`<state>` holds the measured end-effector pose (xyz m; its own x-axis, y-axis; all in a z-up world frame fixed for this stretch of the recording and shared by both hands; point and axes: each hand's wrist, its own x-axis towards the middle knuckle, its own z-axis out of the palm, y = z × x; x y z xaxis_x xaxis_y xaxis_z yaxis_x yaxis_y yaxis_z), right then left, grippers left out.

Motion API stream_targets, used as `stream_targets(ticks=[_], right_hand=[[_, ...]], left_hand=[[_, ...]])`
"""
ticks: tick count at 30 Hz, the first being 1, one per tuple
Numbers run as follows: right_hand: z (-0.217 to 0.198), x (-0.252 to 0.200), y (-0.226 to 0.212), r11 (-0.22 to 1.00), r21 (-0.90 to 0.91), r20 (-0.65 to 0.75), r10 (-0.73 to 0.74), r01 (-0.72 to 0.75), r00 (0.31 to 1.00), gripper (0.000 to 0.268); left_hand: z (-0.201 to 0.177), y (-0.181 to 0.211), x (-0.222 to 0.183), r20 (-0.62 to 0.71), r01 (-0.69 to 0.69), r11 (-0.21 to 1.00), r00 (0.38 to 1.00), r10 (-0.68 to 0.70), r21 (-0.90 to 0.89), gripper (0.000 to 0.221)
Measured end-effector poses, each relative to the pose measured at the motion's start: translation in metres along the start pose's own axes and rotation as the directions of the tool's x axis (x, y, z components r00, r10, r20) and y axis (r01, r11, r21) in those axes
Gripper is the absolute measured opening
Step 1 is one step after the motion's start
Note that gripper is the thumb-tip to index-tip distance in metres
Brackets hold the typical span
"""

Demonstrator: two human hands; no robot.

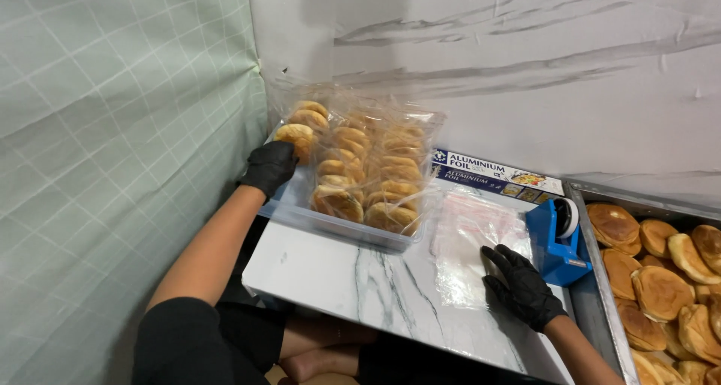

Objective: Packaging individual bread buns into plastic bags and organizing them in a container.

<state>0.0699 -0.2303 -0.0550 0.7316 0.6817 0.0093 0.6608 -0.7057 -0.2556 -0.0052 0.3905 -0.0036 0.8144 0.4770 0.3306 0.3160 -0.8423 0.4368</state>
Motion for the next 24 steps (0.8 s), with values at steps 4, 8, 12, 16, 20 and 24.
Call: stream_targets(ticks=[4, 8, 12, 16, 20, 24], right_hand=[[0.008, 0.000, 0.004, 1.000, -0.022, -0.035, -0.013, 0.012, 0.999, 0.068], [0.000, -0.002, -0.006, 0.999, -0.016, 0.014, 0.039, -0.039, 0.999, 0.068], [-0.001, -0.002, 0.000, 1.000, -0.025, 0.034, 0.015, -0.014, 0.999, 0.069], [0.001, -0.004, -0.005, 0.972, -0.233, -0.046, 0.020, -0.030, 0.999, 0.070], [-0.001, -0.007, -0.005, 0.977, -0.212, -0.090, 0.005, -0.024, 0.996, 0.068], [-0.002, -0.007, -0.010, 0.976, -0.217, -0.210, -0.059, 0.012, 0.976, 0.062]], left_hand=[[0.006, 0.020, 0.015, -0.057, -0.003, 0.999, 0.998, 0.006, 0.046, 0.030], [0.009, 0.027, 0.027, -0.137, -0.023, 0.993, 0.990, 0.038, 0.114, 0.024], [0.015, 0.024, 0.027, -0.208, -0.040, 0.982, 0.975, 0.079, 0.187, 0.018], [0.021, 0.007, 0.027, -0.219, -0.086, 0.967, 0.965, 0.141, 0.241, 0.015], [-0.020, 0.074, -0.008, -0.417, -0.337, 0.926, 0.827, 0.378, 0.171, 0.009], [-0.064, 0.194, -0.079, -0.566, -0.707, 0.703, 0.551, 0.613, 0.072, 0.012]])
